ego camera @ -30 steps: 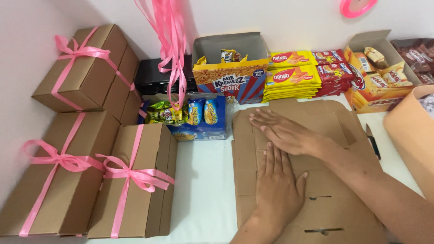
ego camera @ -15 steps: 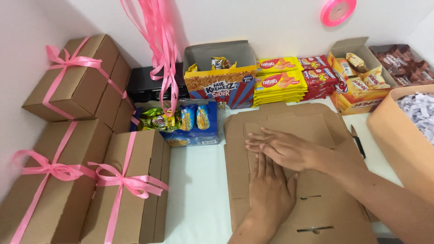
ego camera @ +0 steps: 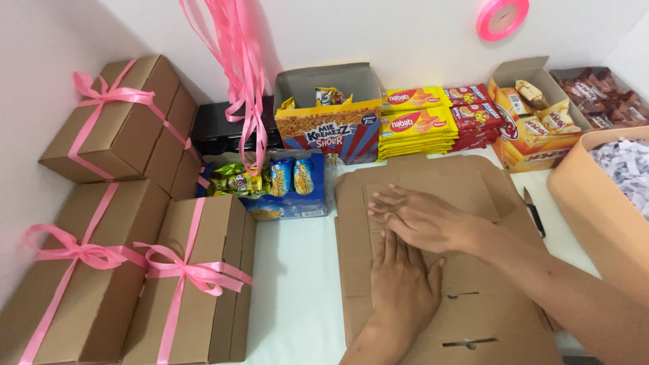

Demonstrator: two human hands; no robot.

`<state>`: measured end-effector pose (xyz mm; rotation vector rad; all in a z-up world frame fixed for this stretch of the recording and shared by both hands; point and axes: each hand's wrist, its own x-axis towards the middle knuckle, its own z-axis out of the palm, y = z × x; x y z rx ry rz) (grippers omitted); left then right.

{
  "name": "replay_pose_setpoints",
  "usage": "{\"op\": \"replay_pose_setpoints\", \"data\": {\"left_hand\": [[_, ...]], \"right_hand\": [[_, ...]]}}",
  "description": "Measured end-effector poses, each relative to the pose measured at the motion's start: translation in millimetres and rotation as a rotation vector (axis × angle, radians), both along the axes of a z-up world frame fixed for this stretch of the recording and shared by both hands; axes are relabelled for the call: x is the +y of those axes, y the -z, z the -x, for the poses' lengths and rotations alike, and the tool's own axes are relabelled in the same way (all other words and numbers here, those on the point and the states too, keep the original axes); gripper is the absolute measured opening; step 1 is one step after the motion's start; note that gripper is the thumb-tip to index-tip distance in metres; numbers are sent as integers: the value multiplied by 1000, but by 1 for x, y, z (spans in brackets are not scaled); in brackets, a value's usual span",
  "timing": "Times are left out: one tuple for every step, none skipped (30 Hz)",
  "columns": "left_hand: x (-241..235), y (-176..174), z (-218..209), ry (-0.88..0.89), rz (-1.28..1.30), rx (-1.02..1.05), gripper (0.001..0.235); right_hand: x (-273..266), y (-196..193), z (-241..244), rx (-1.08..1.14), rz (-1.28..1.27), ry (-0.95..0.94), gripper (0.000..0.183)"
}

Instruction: Assembling a cardboard gift box by folding and tucking flaps from a flat sheet.

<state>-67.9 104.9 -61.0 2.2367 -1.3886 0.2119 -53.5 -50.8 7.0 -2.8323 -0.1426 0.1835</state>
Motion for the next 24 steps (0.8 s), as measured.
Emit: {"op": "replay_pose_setpoints", "data": {"left_hand": [[1,-1,-1,0,0,-2,70],[1,-1,0,7,25,-27,70],[2,-2,0,14,50,-53,70],[4,-11,0,15,50,-54,70],[6,-20,-1,36,135,-30,61],[9,-28,-1,53,220,-5,53],[7,-22,-1,50,220,-6,53],[6,-16,-1,50,146,18,56],[5,-9,-1,49,73,42,60],[5,-10,0,52,72,43,60],[5,-11,0,38,107,19,61],[5,-12,0,24,144,-6,63],[4,-9,0,25,144,-6,63],[3,-6,0,16,68,0,66],[2,-4,1,7,-9,6,69],[1,-3,0,8,-6,1,69],[0,-3,-1,7,-8,-4,71],[0,-2,-1,6,-15,-4,72],[2,-3,-1,6,-17,-5,72],[2,-4,-1,9,-9,-6,73],[2,-5,-1,12,-2,-6,73],[2,-5,-1,12,0,-6,73],[3,-5,-1,11,-22,-19,72],[3,-5,-3,8,-43,-31,72]], "right_hand": [[0,3,1,-2,0,0,57],[0,6,3,-9,46,-60,56],[0,9,6,-16,92,-120,56],[2,5,7,-18,92,-119,56],[5,2,8,14,65,-118,56],[8,-1,9,46,37,-121,57],[10,-7,8,46,37,-124,57],[12,-11,8,103,2,-33,57],[14,-16,8,160,-33,58,56],[12,-16,8,161,-34,61,56],[11,-15,8,164,-64,66,57],[9,-14,7,166,-92,70,58],[7,-12,5,166,-92,71,58],[5,-11,2,115,-96,46,58],[3,-9,0,64,-99,22,59],[-1,-5,-6,59,-97,23,59],[-5,0,-11,57,-83,49,58],[-7,6,-16,59,-73,74,57],[-9,9,-20,58,-76,74,57],[-11,12,-24,39,-47,52,58],[-12,15,-28,21,-19,30,59],[-13,22,-27,20,-17,30,59],[-13,28,-25,-40,31,-2,58],[-13,33,-25,-101,80,-35,58]]}}
